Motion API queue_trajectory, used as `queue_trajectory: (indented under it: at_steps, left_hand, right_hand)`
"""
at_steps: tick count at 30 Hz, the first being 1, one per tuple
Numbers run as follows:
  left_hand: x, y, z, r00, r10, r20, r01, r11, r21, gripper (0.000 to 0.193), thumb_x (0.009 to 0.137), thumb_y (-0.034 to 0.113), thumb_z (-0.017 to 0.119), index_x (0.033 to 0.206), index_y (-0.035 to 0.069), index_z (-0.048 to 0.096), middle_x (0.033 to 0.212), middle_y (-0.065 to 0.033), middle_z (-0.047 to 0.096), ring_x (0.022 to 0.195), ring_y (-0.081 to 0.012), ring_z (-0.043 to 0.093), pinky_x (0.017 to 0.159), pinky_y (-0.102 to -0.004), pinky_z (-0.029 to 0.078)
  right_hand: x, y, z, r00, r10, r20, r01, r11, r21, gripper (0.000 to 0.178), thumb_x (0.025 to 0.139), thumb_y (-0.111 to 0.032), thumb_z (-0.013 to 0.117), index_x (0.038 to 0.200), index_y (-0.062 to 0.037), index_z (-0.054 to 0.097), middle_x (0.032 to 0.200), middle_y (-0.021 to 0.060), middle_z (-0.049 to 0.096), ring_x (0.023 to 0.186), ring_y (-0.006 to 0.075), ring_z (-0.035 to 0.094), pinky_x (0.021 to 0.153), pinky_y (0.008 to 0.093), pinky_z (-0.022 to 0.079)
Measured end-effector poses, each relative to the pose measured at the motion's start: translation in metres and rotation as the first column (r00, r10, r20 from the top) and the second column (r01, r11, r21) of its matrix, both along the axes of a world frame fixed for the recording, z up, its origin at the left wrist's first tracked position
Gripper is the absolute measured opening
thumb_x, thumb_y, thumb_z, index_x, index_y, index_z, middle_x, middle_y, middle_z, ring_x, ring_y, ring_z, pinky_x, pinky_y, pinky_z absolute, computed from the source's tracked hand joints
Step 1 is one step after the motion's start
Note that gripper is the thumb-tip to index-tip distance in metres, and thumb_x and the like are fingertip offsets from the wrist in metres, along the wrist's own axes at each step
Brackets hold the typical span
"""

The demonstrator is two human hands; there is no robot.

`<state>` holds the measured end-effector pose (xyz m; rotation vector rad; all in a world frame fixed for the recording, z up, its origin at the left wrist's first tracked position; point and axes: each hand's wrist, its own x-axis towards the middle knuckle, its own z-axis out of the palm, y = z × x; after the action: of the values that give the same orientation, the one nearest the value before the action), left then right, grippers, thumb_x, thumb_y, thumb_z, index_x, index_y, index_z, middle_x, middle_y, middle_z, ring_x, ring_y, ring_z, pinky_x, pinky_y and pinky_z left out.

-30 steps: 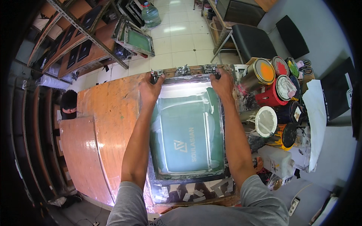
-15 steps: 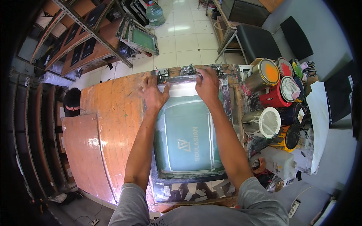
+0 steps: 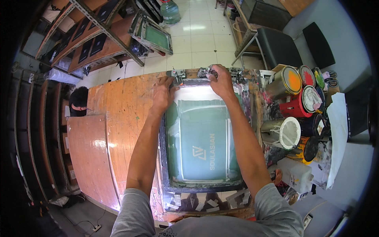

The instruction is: The person performs screen printing by applying white ink to a mesh screen with a squeegee, cleaning the screen with a cloth, and aligning items on a glass light table.

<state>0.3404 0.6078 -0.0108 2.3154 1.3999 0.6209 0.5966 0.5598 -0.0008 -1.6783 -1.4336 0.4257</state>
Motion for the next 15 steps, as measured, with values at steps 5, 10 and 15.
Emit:
queue_trajectory:
  at_steps: [5, 10, 15]
  left_hand:
    - [0.001, 0.005, 0.007, 0.995, 0.095, 0.039, -0.086, 0.979, -0.188, 0.062, 0.082, 0.043, 0.074, 0.128, 0.003, 0.065, 0.130, -0.0196, 0.061, 0.127, -0.0363, 0.052, 0.109, -0.0483, 0.039]
    - [0.027, -0.008, 0.028, 0.961, 0.257, -0.099, -0.273, 0.936, -0.220, 0.075, 0.084, 0.060, 0.068, 0.128, 0.000, 0.067, 0.124, -0.0235, 0.065, 0.125, -0.0370, 0.057, 0.110, -0.0452, 0.040]
    - [0.022, -0.011, 0.013, 0.965, 0.233, -0.124, -0.235, 0.972, -0.006, 0.073, 0.083, 0.061, 0.070, 0.124, 0.001, 0.069, 0.128, -0.0199, 0.063, 0.129, -0.0367, 0.052, 0.116, -0.0510, 0.026]
  right_hand:
    - [0.001, 0.000, -0.003, 0.998, 0.032, 0.057, -0.030, 0.998, -0.046, 0.026, 0.084, -0.001, 0.065, 0.110, -0.0043, 0.064, 0.100, 0.0194, 0.065, 0.104, 0.0387, 0.058, 0.091, 0.0490, 0.045]
    - [0.010, 0.001, 0.002, 0.984, 0.178, 0.028, -0.175, 0.981, -0.085, 0.024, 0.086, -0.005, 0.063, 0.110, -0.0045, 0.066, 0.101, 0.0224, 0.066, 0.105, 0.0375, 0.059, 0.094, 0.0494, 0.043]
    - [-0.013, -0.006, 0.008, 0.963, 0.007, 0.269, 0.023, 0.994, -0.108, 0.036, 0.083, -0.025, 0.071, 0.108, 0.0012, 0.067, 0.104, 0.0202, 0.068, 0.107, 0.0368, 0.058, 0.096, 0.0523, 0.040]
